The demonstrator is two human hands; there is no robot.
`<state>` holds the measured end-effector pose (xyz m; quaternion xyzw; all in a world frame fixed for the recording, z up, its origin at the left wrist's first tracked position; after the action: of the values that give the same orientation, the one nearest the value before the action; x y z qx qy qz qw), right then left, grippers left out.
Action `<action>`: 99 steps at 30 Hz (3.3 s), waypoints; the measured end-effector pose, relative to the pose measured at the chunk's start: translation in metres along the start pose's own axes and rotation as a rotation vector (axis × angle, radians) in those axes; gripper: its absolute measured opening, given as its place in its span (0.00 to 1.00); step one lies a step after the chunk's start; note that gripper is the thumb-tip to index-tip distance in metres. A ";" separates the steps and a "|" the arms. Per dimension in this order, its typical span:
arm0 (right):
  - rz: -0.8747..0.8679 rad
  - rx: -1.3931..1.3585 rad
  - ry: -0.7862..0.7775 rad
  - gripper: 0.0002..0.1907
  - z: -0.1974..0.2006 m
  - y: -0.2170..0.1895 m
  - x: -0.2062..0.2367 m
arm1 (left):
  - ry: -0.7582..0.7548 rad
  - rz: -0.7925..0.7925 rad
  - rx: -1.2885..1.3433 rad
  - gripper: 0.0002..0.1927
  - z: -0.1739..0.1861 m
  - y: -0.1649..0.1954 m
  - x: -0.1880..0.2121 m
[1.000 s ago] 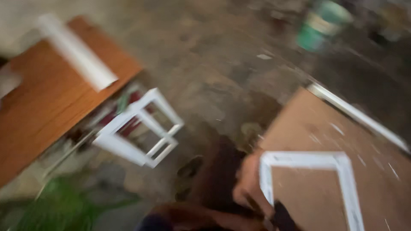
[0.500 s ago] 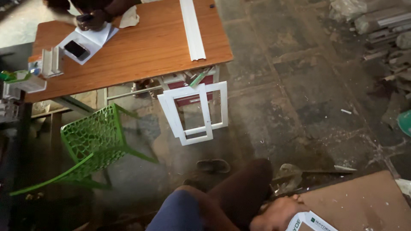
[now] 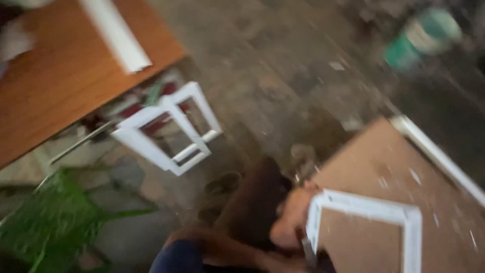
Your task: The person sits on the floor and uses a hand file to smooth the cut corners and edges of a white uPVC window frame, rotating the frame to file different corners and brushing away plastic shavings between passes.
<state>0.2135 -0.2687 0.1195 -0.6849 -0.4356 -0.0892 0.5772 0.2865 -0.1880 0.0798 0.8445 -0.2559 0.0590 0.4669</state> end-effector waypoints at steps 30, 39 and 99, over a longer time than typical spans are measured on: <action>0.453 0.247 1.149 0.18 0.298 -0.011 0.116 | 0.387 -0.963 -1.641 0.14 -0.094 0.153 -0.280; 0.280 0.241 1.205 0.20 0.376 -0.013 0.065 | 0.344 -0.699 -1.795 0.35 -0.060 0.157 -0.381; 0.406 0.231 1.185 0.23 0.376 -0.095 0.023 | 0.342 -0.782 -1.759 0.28 -0.046 0.158 -0.382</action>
<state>0.0179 0.0651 0.0820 -0.5218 0.0892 -0.2942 0.7958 -0.1135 -0.0743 0.0960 0.2002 0.1606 -0.1900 0.9476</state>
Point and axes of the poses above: each hand's wrist, its own x-axis away from the middle knuckle, its own z-axis out of the back of the hand, y = z × x, the point moved 5 cm from there along -x, towards the middle knuckle, and after that the axes turned 8 degrees about y, right-handed, at the moved point
